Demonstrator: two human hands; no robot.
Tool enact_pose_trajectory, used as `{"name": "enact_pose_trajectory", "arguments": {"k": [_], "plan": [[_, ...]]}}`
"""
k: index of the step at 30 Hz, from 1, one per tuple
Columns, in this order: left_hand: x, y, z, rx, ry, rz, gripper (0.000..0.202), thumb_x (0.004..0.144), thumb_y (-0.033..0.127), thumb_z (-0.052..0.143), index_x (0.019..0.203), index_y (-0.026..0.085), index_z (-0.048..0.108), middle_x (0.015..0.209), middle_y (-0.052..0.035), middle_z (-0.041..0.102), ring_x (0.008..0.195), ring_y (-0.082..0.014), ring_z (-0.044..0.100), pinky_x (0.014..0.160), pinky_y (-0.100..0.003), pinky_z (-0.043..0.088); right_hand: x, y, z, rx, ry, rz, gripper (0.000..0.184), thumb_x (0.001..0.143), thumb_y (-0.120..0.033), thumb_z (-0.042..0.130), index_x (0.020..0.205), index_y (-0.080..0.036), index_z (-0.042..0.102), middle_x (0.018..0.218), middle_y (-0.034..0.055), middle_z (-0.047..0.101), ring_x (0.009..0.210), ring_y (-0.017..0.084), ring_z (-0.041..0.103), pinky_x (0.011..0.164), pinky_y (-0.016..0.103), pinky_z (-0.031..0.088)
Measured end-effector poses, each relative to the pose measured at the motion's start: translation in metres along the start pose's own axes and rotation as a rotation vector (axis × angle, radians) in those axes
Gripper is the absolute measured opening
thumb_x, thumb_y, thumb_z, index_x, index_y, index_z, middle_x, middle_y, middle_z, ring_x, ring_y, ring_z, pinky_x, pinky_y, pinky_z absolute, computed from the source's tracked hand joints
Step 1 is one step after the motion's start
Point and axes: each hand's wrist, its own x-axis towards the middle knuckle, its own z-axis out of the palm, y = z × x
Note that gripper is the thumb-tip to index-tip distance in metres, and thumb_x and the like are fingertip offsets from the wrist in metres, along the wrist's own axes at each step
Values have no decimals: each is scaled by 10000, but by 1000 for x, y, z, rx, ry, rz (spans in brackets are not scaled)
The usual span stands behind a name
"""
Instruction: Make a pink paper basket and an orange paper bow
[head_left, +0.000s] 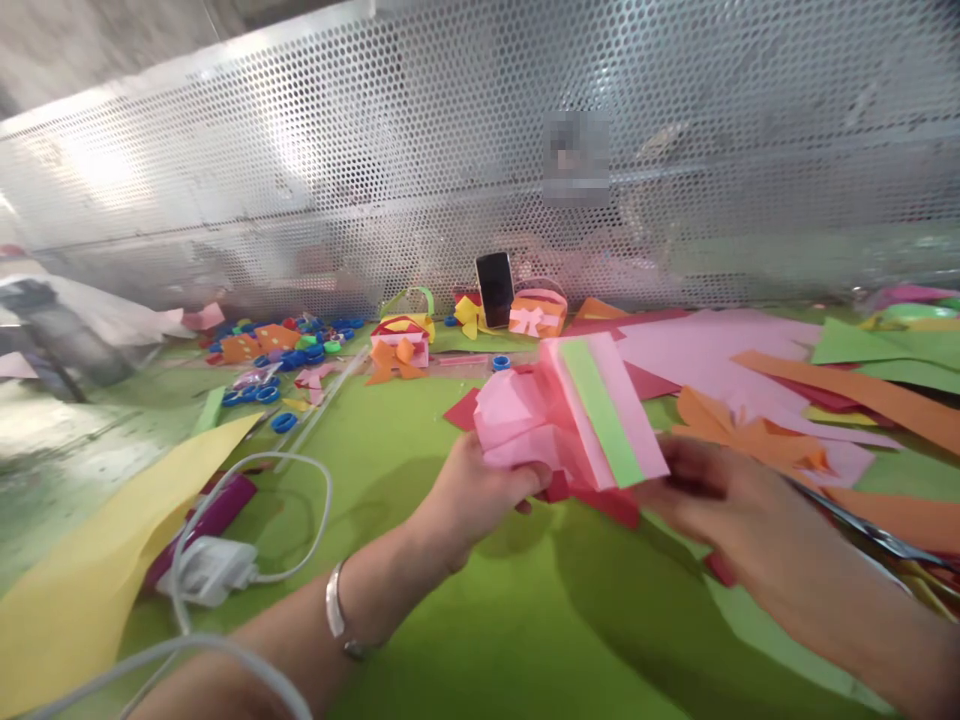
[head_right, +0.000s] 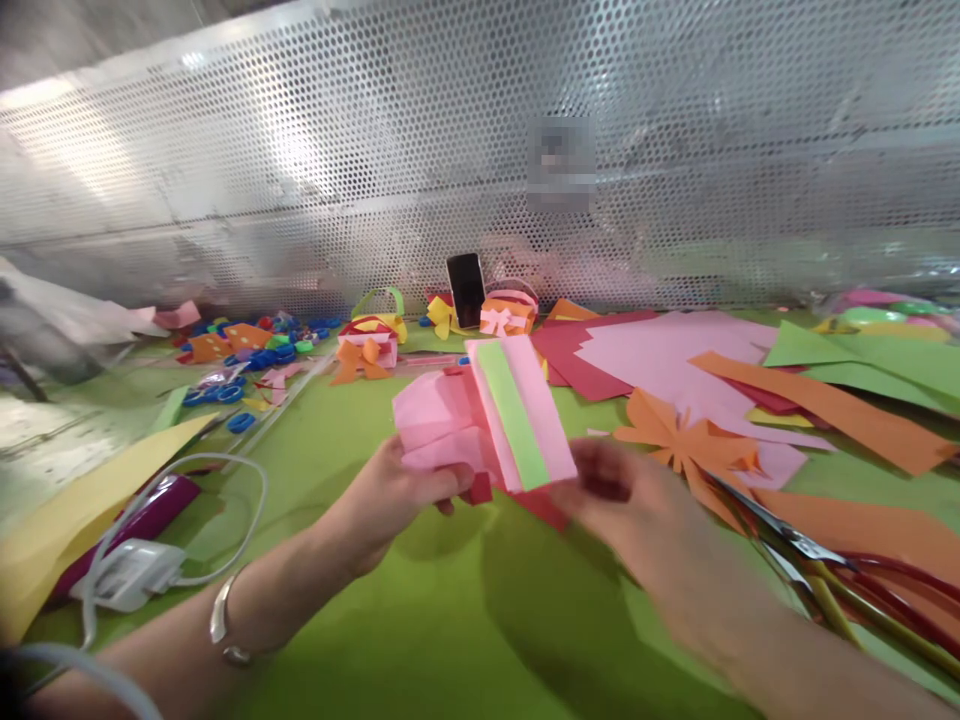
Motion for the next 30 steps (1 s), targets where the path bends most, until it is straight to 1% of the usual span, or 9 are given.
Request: {"name": "enact_pose_trajectory", "arguments": {"k": [2, 4, 7, 10, 12, 16, 20, 25, 30], "plan": [[2, 4, -6, 74, -91, -9, 97, 606, 114, 603, 676, 146, 662, 621, -15, 683, 548, -119, 586, 457, -190, 418, 10, -2, -16, 70, 181, -7, 320, 713, -472, 759, 920, -240, 680, 838, 34, 663, 727, 174, 585, 585, 267, 473], [2, 8, -12, 126, -145, 28, 112, 598, 108, 590, 664, 156, 666, 606, 3, 673, 532, -106, 561, 471, -189, 413, 19, -6, -28, 113, 269, -11, 326, 695, -491, 784, 906, -259, 694, 762, 6, 617, 655, 144, 521, 515, 240, 419], [-1, 15, -19, 222, -257, 94, 128, 606, 94, 568, 638, 162, 672, 626, -4, 683, 579, -125, 585, 545, -215, 449, 22, -12, -35, 131, 205, -32, 332, 734, -543, 748, 908, -262, 724, 795, 21, 634, 675, 146, 534, 520, 236, 429], [-4, 21, -24, 424, -371, 169, 99, 669, 135, 583, 588, 163, 632, 591, -12, 649, 567, -136, 565, 551, -239, 438, 15, -17, -30, 103, 83, -87, 437, 778, -638, 658, 982, -259, 734, 1072, 76, 692, 905, 228, 633, 709, 307, 534], [-4, 22, -24, 553, -338, 319, 124, 711, 142, 583, 592, 173, 597, 583, 8, 610, 562, -124, 528, 553, -236, 420, 11, -19, -24, 48, -37, -94, 470, 776, -640, 657, 1041, -258, 728, 1148, 87, 691, 1014, 264, 639, 821, 359, 549], [1, 14, -23, 760, -96, 750, 105, 778, 99, 574, 720, 178, 611, 715, -12, 651, 679, -150, 574, 641, -264, 451, 9, -20, -24, -53, -296, -86, 388, 785, -480, 702, 1117, -279, 715, 1150, 68, 703, 1026, 251, 656, 847, 342, 560], [3, 8, -23, 857, 68, 1122, 131, 817, 85, 580, 770, 180, 655, 929, -74, 661, 879, -196, 601, 773, -325, 476, 14, -19, -35, -275, -494, -329, 242, 852, -259, 569, 998, -312, 754, 1143, 38, 688, 1047, 227, 636, 844, 329, 540], [-10, 12, -20, 933, 147, 1347, 195, 859, 94, 584, 761, 220, 696, 756, -12, 567, 719, -144, 509, 678, -267, 435, 7, -30, -38, -458, -454, -645, 306, 926, -216, 505, 1083, -349, 731, 1125, 19, 683, 988, 168, 649, 823, 276, 518], [-26, 12, -13, 984, 73, 1382, 181, 894, 116, 600, 792, 236, 689, 684, 14, 580, 697, -132, 513, 691, -253, 439, -11, -42, -23, -531, -332, -665, 199, 840, -293, 672, 1031, -295, 727, 987, 9, 730, 872, 175, 674, 726, 259, 529]]}}
